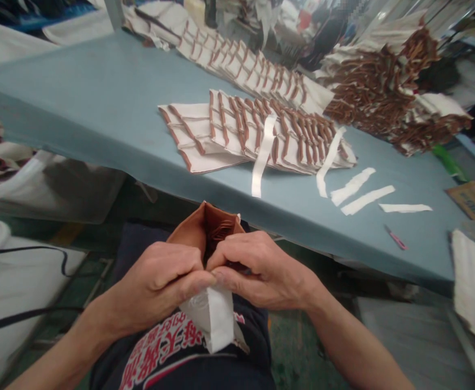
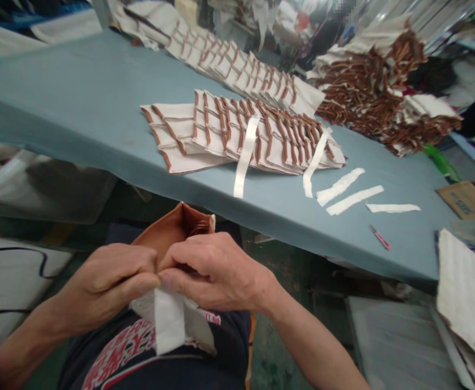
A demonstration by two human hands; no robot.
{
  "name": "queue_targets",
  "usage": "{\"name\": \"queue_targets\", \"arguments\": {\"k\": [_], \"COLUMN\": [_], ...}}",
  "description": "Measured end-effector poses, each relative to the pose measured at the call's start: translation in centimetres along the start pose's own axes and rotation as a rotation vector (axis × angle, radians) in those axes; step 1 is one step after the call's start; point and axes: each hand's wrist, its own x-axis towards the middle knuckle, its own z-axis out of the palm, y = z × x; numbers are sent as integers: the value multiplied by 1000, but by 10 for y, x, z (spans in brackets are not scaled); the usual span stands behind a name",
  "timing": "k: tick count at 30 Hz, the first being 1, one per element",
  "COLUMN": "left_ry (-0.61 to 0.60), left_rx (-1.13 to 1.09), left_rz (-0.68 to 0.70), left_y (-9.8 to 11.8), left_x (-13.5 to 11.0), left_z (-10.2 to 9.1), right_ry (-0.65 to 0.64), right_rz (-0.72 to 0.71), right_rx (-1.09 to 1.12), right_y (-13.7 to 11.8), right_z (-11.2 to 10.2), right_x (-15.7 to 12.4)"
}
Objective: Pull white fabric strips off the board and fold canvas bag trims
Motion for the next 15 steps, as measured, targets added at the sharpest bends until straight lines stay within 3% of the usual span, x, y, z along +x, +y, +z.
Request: {"name": "queue_targets", "arguments": {"k": [5,15], "left_ry": [19,-93], "left_rx": [46,21], "left_rz": [-36,-163], "left_y": [0,-8], "left_x": [-20,-44], "left_z": [-8,-8], "right_ry": [-109,-100], "right_rz": [74,-10], "right_rx": [78,0], "right_y": [9,5], "right_z": [-3,-2], "right_x": [-6,-25]}}
